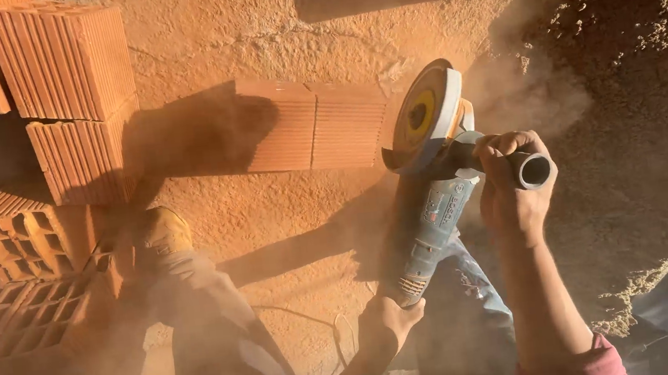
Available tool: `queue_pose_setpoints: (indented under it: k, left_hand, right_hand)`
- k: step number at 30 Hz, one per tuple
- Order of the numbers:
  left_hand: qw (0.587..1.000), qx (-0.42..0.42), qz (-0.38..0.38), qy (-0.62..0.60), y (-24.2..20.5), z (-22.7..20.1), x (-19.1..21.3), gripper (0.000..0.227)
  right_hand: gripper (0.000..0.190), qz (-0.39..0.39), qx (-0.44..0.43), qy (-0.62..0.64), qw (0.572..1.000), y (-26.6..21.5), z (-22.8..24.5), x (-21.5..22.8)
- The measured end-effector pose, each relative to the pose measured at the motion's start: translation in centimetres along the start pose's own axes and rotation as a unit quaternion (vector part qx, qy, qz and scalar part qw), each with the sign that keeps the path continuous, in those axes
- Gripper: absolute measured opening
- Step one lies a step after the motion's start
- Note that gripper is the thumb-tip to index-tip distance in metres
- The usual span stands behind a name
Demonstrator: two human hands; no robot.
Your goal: Cutting clay bricks using a handheld angle grinder on a construction site.
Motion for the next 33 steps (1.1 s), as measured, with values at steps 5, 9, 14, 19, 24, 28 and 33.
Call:
queue_pose_setpoints:
  k: [5,9,14,19,24,28,33]
  left_hand:
    - [0.996,0.033,0.046,0.069,1.0,3.9,-1.8,0.066]
    - [0.992,0.071,0.018,0.105,2.3,6.3,-2.2,0.057]
    - [0.985,0.080,0.100,0.114,3.7,8.6,-3.4,0.057]
    - [0.997,0.001,0.000,0.081,3.7,6.1,-5.2,0.061]
    - [0.991,-0.065,0.020,0.113,5.0,6.3,-6.8,0.057]
    - [0.990,0.000,0.062,0.124,6.2,7.4,-6.3,0.061]
    - [0.988,0.043,0.019,0.147,6.0,2.9,-3.2,0.066]
  right_hand:
    - [0.019,-0.053,-0.005,-0.063,0.997,-4.0,-0.7,3.8]
    - [0.018,-0.059,-0.038,-0.027,0.997,-4.7,-3.8,5.5]
    - [0.019,-0.051,-0.051,-0.063,0.995,-5.6,-5.9,7.1]
    - [0.022,-0.072,-0.046,-0.004,0.996,-4.5,-5.9,8.6]
    - [0.020,-0.096,-0.022,0.026,0.995,-3.3,-5.8,10.9]
    - [0.018,-0.105,-0.021,0.009,0.994,-3.1,-5.6,12.3]
    - [0.020,-0.094,0.002,0.043,0.995,-3.1,-5.3,14.0]
Point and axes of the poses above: each hand's wrist, its own y-axis towards the middle knuckle, its own x-axis out of the back of the hand, z = x × y, the point moved 4 cm from there along y, towards the middle knuckle, and after that the axes turned 6 degrees about -y, right-handed, at the moved point
